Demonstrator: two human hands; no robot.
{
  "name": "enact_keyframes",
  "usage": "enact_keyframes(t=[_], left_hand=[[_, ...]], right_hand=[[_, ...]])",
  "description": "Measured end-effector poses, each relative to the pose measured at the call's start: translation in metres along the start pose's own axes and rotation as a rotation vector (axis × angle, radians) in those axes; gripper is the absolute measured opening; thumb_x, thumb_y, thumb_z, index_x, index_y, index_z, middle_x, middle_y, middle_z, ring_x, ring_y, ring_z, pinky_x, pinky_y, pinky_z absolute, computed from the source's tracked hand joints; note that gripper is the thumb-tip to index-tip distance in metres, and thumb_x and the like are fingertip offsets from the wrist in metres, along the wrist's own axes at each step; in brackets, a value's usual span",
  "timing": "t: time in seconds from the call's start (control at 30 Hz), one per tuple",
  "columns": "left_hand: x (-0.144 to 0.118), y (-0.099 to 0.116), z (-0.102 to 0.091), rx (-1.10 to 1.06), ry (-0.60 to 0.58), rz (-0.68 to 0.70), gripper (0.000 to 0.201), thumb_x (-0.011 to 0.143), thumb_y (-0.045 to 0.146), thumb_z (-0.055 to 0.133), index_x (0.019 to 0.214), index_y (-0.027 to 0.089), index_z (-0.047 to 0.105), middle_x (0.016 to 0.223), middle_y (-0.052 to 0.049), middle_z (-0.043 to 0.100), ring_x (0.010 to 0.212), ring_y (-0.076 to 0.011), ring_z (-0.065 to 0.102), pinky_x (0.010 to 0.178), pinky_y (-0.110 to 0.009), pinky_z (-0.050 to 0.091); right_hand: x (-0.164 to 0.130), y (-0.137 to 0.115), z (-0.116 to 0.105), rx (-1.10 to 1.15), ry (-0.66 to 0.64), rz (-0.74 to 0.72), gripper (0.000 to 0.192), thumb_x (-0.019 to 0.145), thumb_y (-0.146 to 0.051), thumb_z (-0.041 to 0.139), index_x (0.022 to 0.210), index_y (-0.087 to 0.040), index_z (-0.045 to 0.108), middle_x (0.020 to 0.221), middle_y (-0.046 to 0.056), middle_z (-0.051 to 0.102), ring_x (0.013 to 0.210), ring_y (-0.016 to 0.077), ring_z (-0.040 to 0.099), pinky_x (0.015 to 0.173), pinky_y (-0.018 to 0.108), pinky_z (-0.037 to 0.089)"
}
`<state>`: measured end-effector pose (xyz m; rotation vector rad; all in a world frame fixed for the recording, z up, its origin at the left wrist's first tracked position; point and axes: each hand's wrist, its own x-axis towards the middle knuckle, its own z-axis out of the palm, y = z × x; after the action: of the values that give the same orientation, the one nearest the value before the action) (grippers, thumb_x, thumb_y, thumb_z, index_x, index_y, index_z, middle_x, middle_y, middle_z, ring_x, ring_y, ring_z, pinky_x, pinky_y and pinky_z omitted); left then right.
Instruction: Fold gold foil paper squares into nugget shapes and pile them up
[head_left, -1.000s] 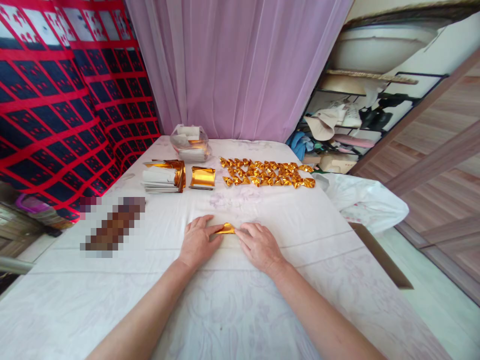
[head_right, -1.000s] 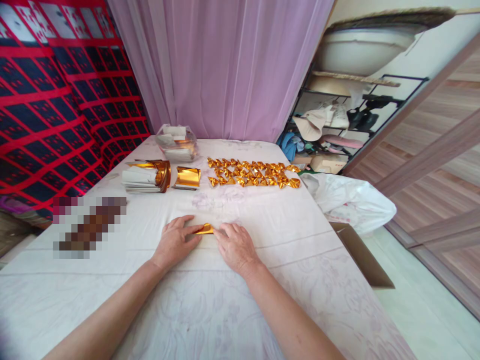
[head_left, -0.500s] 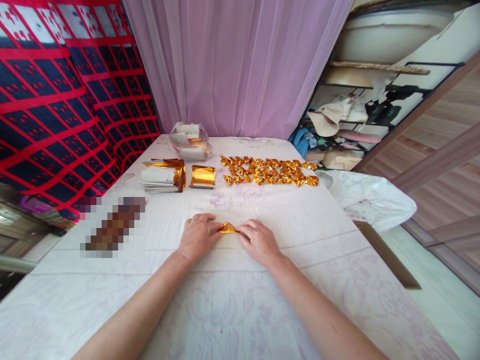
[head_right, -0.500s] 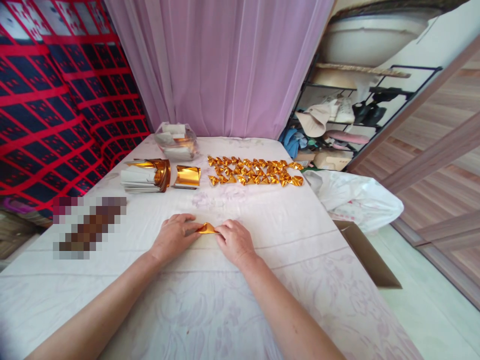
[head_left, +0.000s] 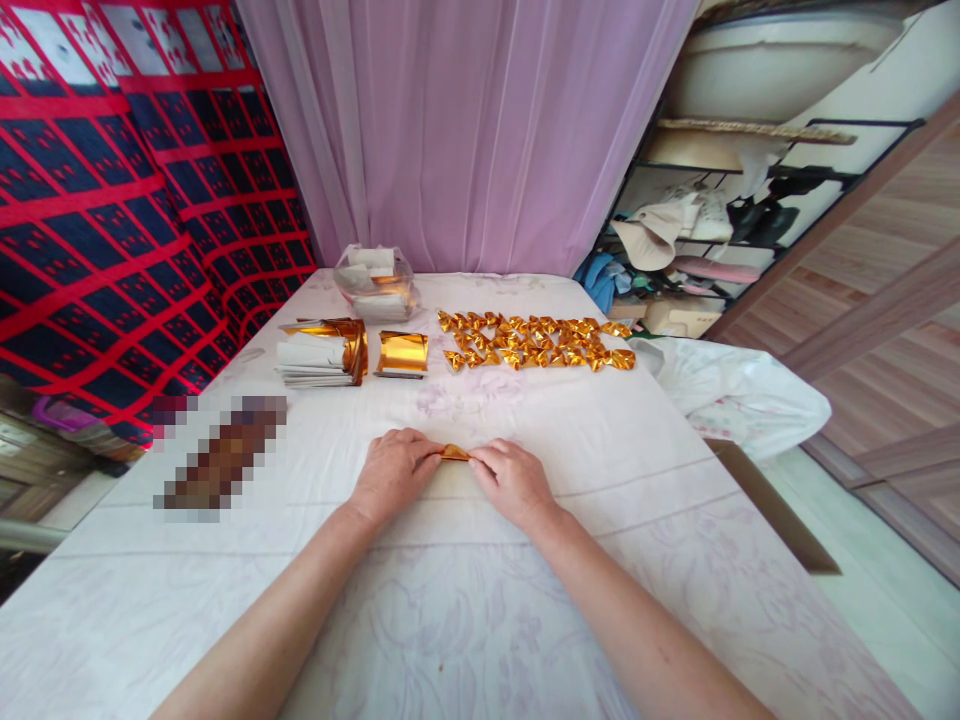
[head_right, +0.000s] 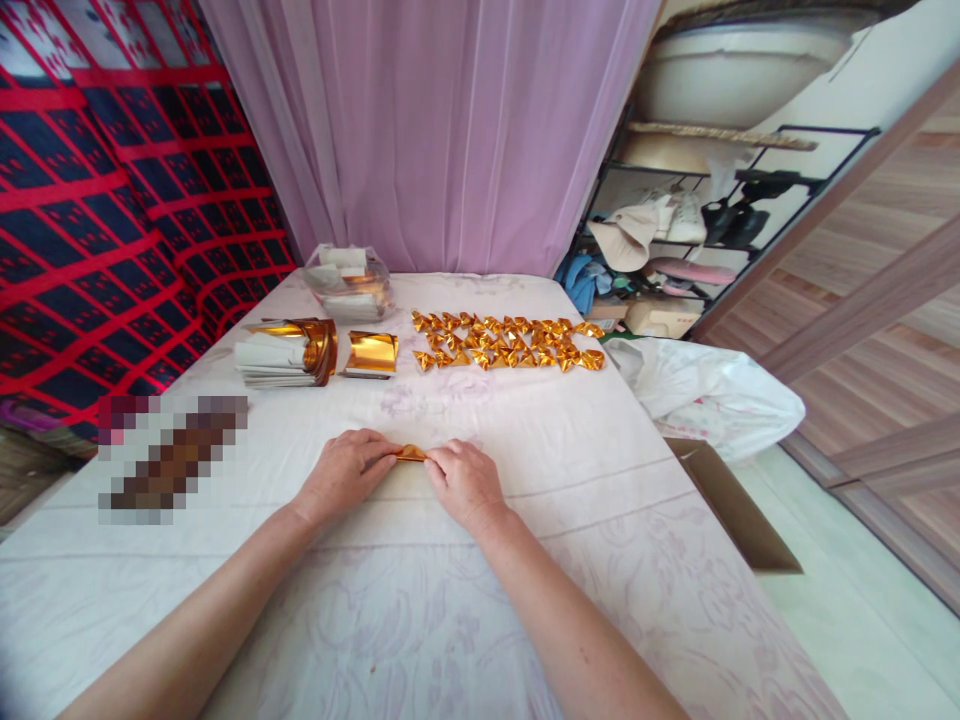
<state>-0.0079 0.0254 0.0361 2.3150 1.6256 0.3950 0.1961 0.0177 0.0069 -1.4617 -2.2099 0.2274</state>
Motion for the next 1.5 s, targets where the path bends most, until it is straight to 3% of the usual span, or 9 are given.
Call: enact_keyframes(t=[0.23, 0.43, 0.63, 0.83, 1.03, 1.5], left_hand=[[0.011, 0.008, 0.001, -0.091, 0.051, -0.085, 0.027, 0.092, 0.030, 0.049, 0.098, 0.024, 0.075, 0.094, -0.005, 0.075, 0.086, -0.0218, 0.067, 0.075, -0.030, 0.048], [0.024, 0.015, 0.002, -0.161, 0.088, -0.166, 0.024, 0.088, 0.030, 0.054, 0.099, 0.025, 0.075, 0.099, -0.002, 0.075, 0.084, -0.0190, 0.068, 0.075, -0.027, 0.050], [0.026, 0.020, 0.013, -0.226, 0.102, -0.258, 0.027, 0.084, 0.026, 0.055, 0.104, 0.024, 0.072, 0.099, -0.001, 0.075, 0.084, -0.0170, 0.069, 0.075, -0.025, 0.051], [0.025, 0.021, 0.014, -0.223, 0.107, -0.343, 0.027, 0.083, 0.027, 0.053, 0.103, 0.024, 0.071, 0.086, -0.001, 0.075, 0.078, -0.0192, 0.069, 0.069, -0.028, 0.049], [0.024, 0.021, 0.010, -0.212, 0.073, -0.343, 0.024, 0.084, 0.028, 0.051, 0.095, 0.024, 0.072, 0.084, -0.001, 0.075, 0.076, -0.0191, 0.068, 0.066, -0.027, 0.046], [0.018, 0.006, 0.029, -0.356, 0.171, -0.259, 0.024, 0.082, 0.039, 0.056, 0.092, 0.023, 0.072, 0.071, 0.002, 0.070, 0.062, -0.0143, 0.062, 0.059, -0.024, 0.044]], right_hand=[[0.016, -0.002, -0.008, 0.000, -0.003, 0.103, 0.022, 0.089, -0.021, 0.053, 0.082, -0.024, 0.074, 0.082, 0.002, 0.073, 0.077, 0.0143, 0.066, 0.068, 0.022, 0.042], [0.020, 0.004, -0.002, 0.050, 0.081, 0.194, 0.019, 0.087, -0.025, 0.056, 0.079, -0.023, 0.073, 0.078, 0.001, 0.073, 0.070, 0.0140, 0.065, 0.065, 0.022, 0.041], [0.017, 0.013, 0.007, 0.096, 0.201, 0.162, 0.021, 0.087, -0.024, 0.055, 0.074, -0.023, 0.071, 0.074, 0.001, 0.071, 0.066, 0.0135, 0.064, 0.063, 0.022, 0.042], [0.016, 0.012, 0.009, 0.063, 0.269, 0.067, 0.021, 0.088, -0.022, 0.054, 0.073, -0.023, 0.070, 0.070, 0.001, 0.068, 0.065, 0.0125, 0.062, 0.062, 0.021, 0.042], [0.016, 0.009, 0.010, 0.060, 0.335, -0.010, 0.021, 0.088, -0.022, 0.053, 0.076, -0.022, 0.070, 0.073, 0.002, 0.069, 0.069, 0.0133, 0.063, 0.067, 0.022, 0.043], [0.014, 0.011, 0.012, 0.089, 0.273, 0.083, 0.012, 0.082, -0.019, 0.056, 0.083, -0.022, 0.067, 0.078, -0.001, 0.069, 0.065, 0.0124, 0.060, 0.066, 0.023, 0.044]])
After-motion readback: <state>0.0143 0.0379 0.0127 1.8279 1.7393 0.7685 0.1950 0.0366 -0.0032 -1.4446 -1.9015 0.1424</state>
